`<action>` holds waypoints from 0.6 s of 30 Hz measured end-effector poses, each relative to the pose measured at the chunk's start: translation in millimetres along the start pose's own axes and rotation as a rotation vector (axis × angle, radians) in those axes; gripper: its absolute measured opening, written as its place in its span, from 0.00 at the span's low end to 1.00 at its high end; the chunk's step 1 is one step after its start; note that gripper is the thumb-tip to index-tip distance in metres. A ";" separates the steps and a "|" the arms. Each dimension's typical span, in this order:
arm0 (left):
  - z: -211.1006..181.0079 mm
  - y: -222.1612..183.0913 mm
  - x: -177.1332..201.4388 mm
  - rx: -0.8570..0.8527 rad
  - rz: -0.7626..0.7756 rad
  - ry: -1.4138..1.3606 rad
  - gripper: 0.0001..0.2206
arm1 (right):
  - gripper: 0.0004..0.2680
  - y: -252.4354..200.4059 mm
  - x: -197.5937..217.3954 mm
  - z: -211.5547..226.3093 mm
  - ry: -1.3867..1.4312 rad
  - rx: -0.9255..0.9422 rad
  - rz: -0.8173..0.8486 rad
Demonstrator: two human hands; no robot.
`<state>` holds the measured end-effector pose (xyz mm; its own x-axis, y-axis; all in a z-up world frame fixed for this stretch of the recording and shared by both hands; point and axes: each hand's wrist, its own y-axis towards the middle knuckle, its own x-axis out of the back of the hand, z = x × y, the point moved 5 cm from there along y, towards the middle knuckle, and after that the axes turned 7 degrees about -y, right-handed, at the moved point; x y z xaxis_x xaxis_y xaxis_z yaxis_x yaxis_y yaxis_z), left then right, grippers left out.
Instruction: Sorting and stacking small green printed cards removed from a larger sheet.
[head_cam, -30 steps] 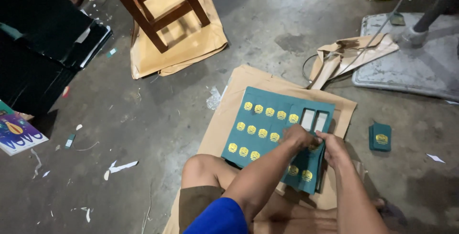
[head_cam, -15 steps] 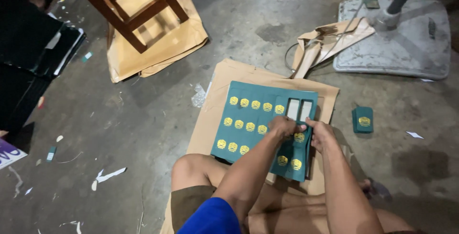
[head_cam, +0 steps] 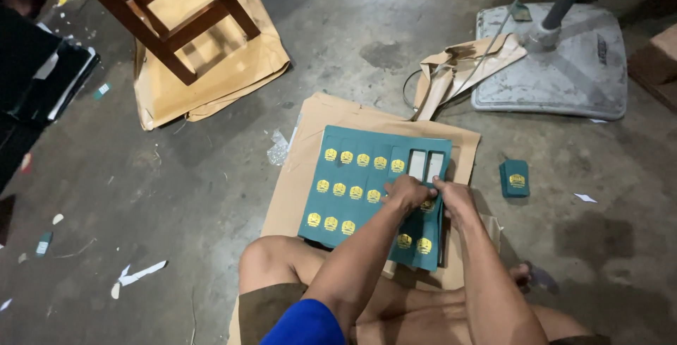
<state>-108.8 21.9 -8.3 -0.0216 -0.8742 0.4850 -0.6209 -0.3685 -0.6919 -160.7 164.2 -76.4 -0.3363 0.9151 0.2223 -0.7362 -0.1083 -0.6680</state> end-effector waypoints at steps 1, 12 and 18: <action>4.8 -1.5 -2.7 0.002 0.000 -0.006 0.28 | 0.13 3.2 1.2 -2.4 -0.006 0.001 0.001; 26.4 8.8 -8.7 -0.075 -0.110 -0.362 0.22 | 0.11 14.1 0.4 -12.4 0.242 -0.173 0.156; 38.5 26.8 -12.5 -0.190 0.009 -0.411 0.21 | 0.11 63.3 7.7 -55.5 0.107 -0.141 0.034</action>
<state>-95.0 10.8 -53.5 0.2617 -0.9442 0.2001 -0.7561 -0.3294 -0.5656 -177.3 186.0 -156.4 -0.2894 0.9489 0.1260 -0.6330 -0.0910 -0.7687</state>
